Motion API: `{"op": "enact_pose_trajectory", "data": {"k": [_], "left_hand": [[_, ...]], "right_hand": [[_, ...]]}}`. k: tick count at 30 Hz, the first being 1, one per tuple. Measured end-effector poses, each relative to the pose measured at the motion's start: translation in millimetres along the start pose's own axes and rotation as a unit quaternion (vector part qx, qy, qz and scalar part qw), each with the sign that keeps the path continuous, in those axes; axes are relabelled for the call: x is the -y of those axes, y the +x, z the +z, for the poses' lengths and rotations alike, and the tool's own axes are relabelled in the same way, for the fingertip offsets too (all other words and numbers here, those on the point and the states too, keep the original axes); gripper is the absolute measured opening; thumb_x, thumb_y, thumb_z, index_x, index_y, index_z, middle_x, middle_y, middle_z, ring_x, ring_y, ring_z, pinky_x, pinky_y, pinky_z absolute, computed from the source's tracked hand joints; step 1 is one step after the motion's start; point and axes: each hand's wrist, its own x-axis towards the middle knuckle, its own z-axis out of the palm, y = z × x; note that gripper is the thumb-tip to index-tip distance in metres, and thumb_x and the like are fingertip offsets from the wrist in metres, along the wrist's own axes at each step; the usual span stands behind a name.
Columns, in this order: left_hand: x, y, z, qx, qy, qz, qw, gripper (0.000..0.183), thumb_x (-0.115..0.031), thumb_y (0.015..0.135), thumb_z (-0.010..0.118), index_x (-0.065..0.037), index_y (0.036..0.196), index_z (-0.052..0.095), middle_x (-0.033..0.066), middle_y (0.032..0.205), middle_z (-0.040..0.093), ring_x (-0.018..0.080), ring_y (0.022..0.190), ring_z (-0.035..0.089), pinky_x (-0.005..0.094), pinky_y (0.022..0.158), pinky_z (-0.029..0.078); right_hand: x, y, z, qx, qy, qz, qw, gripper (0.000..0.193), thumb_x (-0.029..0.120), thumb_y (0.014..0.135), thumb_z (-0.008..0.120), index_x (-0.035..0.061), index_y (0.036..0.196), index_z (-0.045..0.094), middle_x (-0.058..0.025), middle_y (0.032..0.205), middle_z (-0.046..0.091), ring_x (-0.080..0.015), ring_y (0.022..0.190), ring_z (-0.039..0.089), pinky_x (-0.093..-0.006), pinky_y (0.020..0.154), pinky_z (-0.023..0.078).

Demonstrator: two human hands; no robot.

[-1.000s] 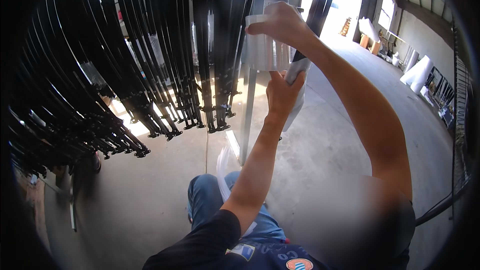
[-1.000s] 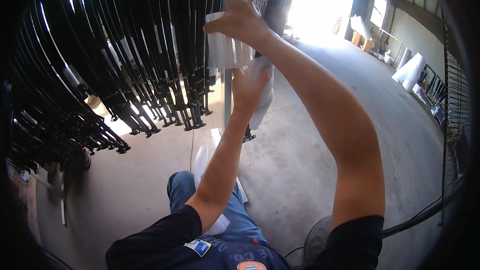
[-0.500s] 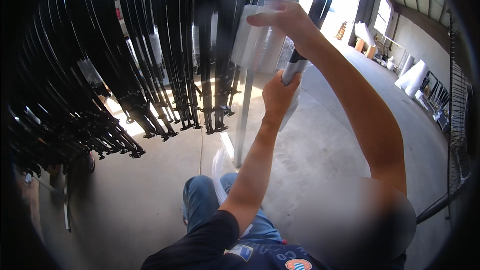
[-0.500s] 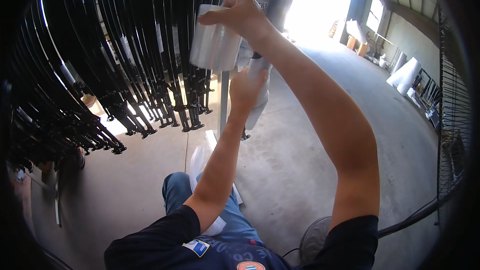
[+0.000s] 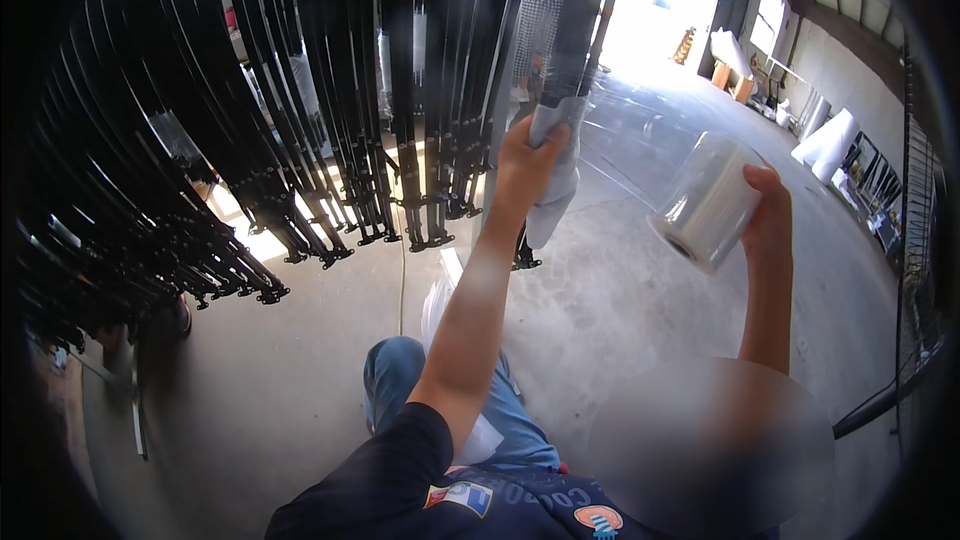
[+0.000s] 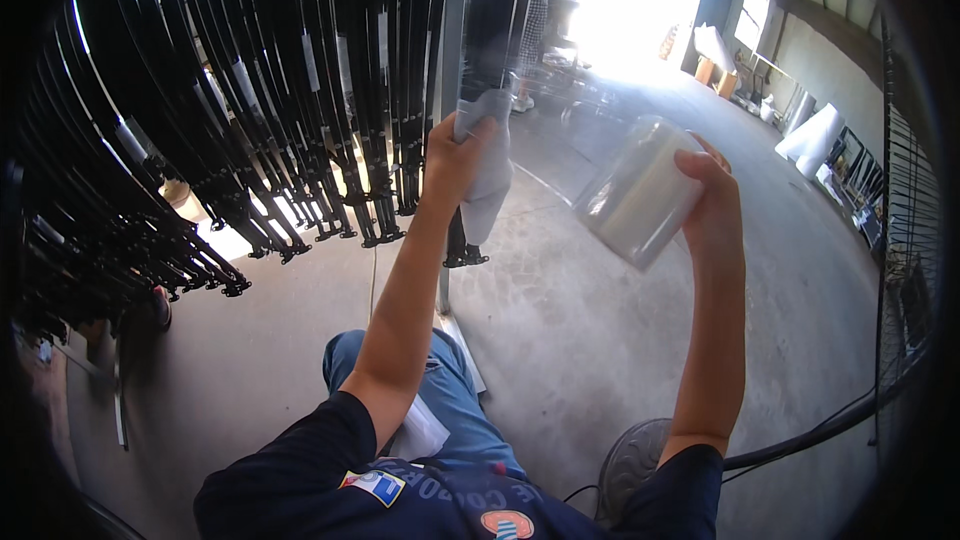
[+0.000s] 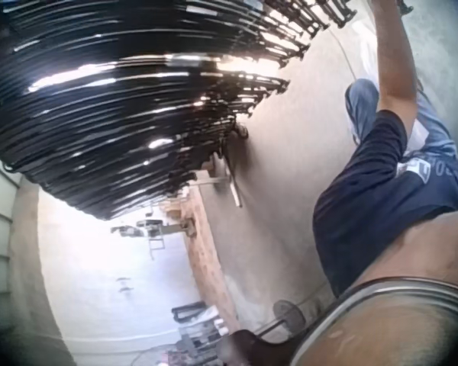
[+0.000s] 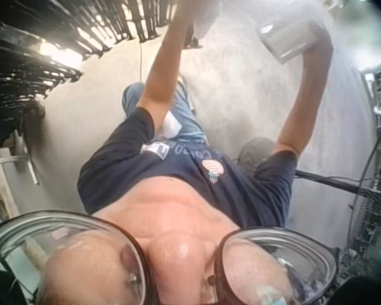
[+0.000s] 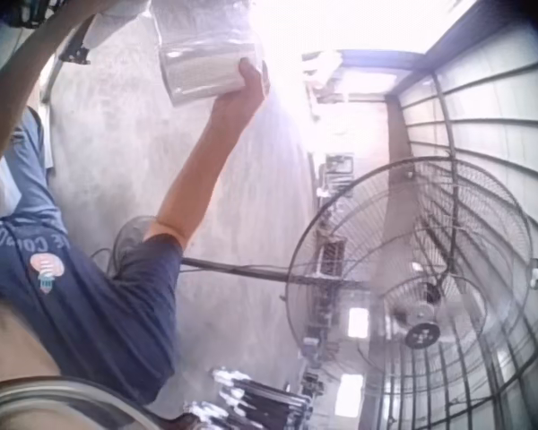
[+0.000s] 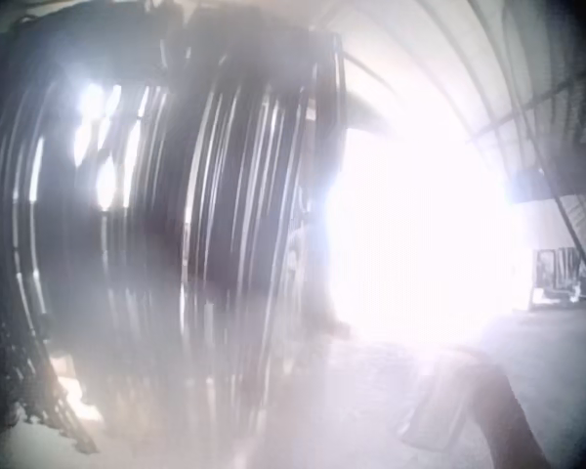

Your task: The person sits on a stool and wraps several long black metal pieces together using a roll of plastic wrap.

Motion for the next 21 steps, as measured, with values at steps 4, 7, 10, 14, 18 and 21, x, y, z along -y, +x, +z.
{"op": "enact_pose_trajectory", "data": {"k": [4, 7, 10, 14, 18, 21], "left_hand": [[-3, 1, -8, 0.019, -0.004, -0.024, 1.0, 0.022, -0.018, 0.077, 0.063, 0.0, 0.088, 0.06, 0.0038, 0.071, 0.06, 0.0085, 0.06, 0.054, 0.0236, 0.053, 0.044], [-6, 1, -17, 0.038, -0.061, -0.071, 0.995, 0.021, -0.018, 0.077, 0.064, 0.001, 0.085, 0.06, 0.0047, 0.071, 0.06, 0.0099, 0.057, 0.055, 0.0241, 0.05, 0.045], [-20, -2, -14, 0.037, -0.058, -0.086, 0.994, 0.02, -0.018, 0.077, 0.063, 0.001, 0.085, 0.06, 0.0051, 0.069, 0.06, 0.0107, 0.055, 0.056, 0.0245, 0.048, 0.045], [-13, -1, -22, 0.045, -0.082, -0.108, 0.99, 0.02, -0.017, 0.077, 0.063, 0.0, 0.087, 0.059, 0.0048, 0.071, 0.059, 0.0105, 0.059, 0.055, 0.0241, 0.053, 0.046], [-28, -5, -11, 0.088, -0.119, -0.123, 0.981, 0.023, -0.016, 0.077, 0.062, -0.001, 0.094, 0.058, 0.0042, 0.08, 0.06, 0.0103, 0.069, 0.056, 0.0242, 0.063, 0.046], [-26, -6, -12, 0.08, -0.106, -0.131, 0.982, 0.028, -0.017, 0.076, 0.062, 0.0, 0.098, 0.056, 0.0059, 0.084, 0.059, 0.0109, 0.073, 0.056, 0.0245, 0.065, 0.046]], "right_hand": [[-41, 40, -32, -0.018, -0.054, 0.027, 0.998, 0.027, 0.027, 0.066, 0.061, 0.0018, 0.075, 0.059, -0.0042, 0.068, 0.056, -0.0121, 0.065, 0.053, -0.0251, 0.06, 0.041], [-78, 86, -27, -0.03, -0.207, 0.015, 0.978, 0.025, 0.027, 0.063, 0.066, 0.003, 0.065, 0.058, -0.002, 0.058, 0.051, -0.0108, 0.055, 0.05, -0.0251, 0.051, 0.038], [-113, 132, -5, -0.038, -0.248, 0.017, 0.968, 0.022, 0.025, 0.062, 0.069, 0.0063, 0.061, 0.056, -0.0004, 0.057, 0.051, -0.0094, 0.05, 0.047, -0.0241, 0.048, 0.037], [-131, 172, 72, -0.047, -0.356, 0.022, 0.933, 0.03, 0.032, 0.059, 0.069, 0.0036, 0.065, 0.061, -0.0058, 0.062, 0.058, -0.0148, 0.055, 0.054, -0.0274, 0.052, 0.042], [-165, 222, 94, -0.019, -0.332, -0.126, 0.935, 0.032, 0.033, 0.061, 0.068, 0.0022, 0.065, 0.064, -0.0076, 0.066, 0.061, -0.0155, 0.059, 0.057, -0.0281, 0.057, 0.045], [-158, 205, 111, 0.092, -0.093, -0.063, 0.989, 0.024, 0.026, 0.07, 0.064, 0.0017, 0.072, 0.063, -0.0041, 0.067, 0.06, -0.0118, 0.063, 0.055, -0.026, 0.059, 0.044]]}}
